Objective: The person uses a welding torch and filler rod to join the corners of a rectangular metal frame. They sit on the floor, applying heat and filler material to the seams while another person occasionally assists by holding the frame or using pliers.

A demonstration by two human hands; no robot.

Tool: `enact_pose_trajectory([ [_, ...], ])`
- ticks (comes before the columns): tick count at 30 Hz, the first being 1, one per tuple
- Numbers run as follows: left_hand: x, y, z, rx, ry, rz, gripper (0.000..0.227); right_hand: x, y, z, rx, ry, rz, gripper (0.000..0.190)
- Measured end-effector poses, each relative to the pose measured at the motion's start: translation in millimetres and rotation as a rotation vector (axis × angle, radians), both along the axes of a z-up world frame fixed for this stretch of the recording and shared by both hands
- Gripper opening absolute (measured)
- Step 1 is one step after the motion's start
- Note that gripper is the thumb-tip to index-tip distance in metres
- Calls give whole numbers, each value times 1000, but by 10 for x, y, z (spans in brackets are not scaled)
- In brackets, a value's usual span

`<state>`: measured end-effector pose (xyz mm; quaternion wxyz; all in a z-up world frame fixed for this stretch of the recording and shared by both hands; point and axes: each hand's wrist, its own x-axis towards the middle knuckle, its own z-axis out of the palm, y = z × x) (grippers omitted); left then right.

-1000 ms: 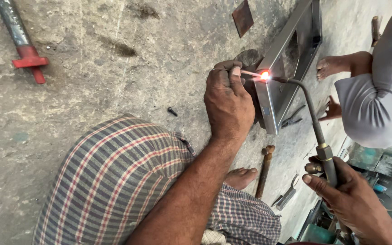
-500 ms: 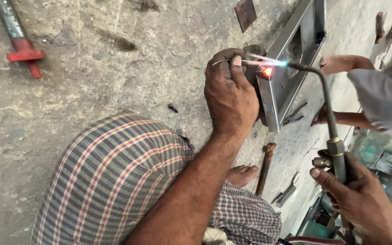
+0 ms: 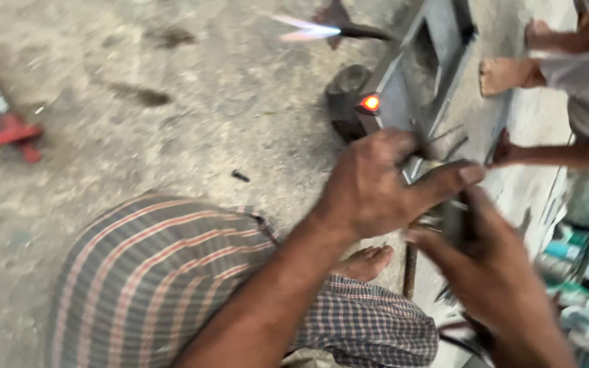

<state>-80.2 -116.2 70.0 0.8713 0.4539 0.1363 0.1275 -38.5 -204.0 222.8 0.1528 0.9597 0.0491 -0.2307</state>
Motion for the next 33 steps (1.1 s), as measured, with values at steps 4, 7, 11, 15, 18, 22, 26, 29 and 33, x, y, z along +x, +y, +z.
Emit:
enact_pose_trajectory([
  [4,46,24,-11,-107,151,-159,25,-63,-4,-255,392,228,32,60],
  [7,43,47,-66,-54,-10,37,15,260,-646,-230,693,388,-8,60],
  [11,85,248,6,-82,178,-21,21,1424,-2157,-476,431,-59,-419,46],
  [15,209,348,157,30,221,14,17,2018,-3978,-1340,170,-163,-294,53],
  [18,203,378,165,90,348,-19,19,1544,-4913,-1863,94,-102,-207,60],
  [22,153,353,10,-21,306,-36,20,1314,-5052,-1916,-78,-115,-39,51],
  [26,34,359,-156,-9,182,21,15,1176,-4482,-1314,-17,-238,-155,54],
  [29,-46,402,-264,290,338,-67,21,1316,-3619,-729,90,-302,71,48],
  [33,-17,356,-332,375,58,228,21,1733,-2185,-160,332,-71,419,52],
])
